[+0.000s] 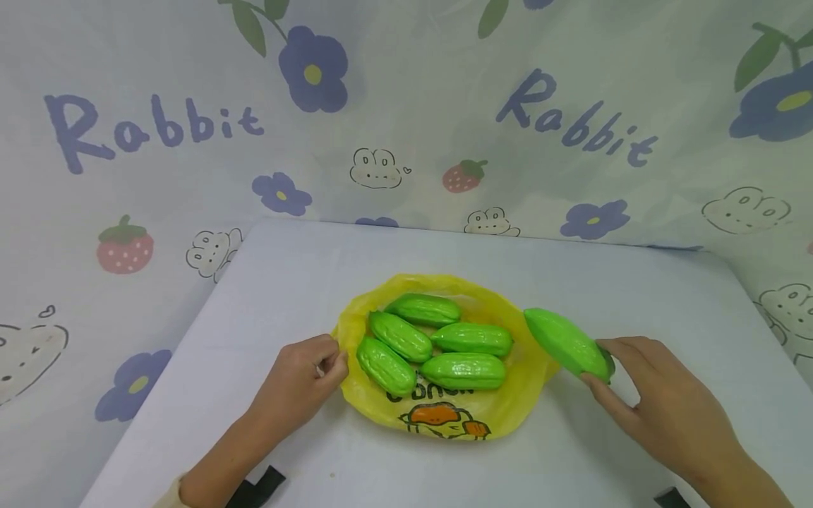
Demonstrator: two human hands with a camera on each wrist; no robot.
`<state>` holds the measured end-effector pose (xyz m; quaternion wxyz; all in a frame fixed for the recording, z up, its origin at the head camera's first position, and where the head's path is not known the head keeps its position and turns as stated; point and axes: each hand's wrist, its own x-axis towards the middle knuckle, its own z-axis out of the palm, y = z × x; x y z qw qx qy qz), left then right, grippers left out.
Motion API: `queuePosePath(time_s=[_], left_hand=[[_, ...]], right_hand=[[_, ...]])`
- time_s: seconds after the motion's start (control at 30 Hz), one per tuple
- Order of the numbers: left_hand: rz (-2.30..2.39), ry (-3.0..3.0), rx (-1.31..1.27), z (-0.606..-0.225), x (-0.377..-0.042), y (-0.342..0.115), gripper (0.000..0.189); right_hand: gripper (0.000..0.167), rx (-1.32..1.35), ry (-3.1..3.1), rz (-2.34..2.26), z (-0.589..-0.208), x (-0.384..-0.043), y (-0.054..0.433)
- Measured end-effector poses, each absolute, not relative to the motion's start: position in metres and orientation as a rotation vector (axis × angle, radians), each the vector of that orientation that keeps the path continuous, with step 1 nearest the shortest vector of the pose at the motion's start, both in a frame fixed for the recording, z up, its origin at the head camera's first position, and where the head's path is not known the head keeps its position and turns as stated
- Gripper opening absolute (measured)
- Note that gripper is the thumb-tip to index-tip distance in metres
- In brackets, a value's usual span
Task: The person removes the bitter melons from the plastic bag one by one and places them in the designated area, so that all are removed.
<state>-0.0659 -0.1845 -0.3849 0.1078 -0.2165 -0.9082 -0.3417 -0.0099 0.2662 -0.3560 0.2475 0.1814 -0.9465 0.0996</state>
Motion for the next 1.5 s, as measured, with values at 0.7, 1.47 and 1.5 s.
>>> queuePosePath(time_s=[0.7, 1.47, 1.5], left_hand=[[-0.991, -2.661, -0.685, -0.389, -0.066, -0.183, 0.045], [-1.017, -2.641, -0.739, -0.386, -0.067, -0.182, 0.044], [-1.016, -2.640, -0.741, -0.385, -0.067, -0.182, 0.044]], right_hand=[[0.055, 0.040, -2.947, 0.401, -0.364, -0.019, 0.289], [0.058, -0.102, -3.162, 0.394, -0.391, -0.043, 0.290], [0.058, -0.100, -3.161, 0.394, -0.392, -0.043, 0.289]])
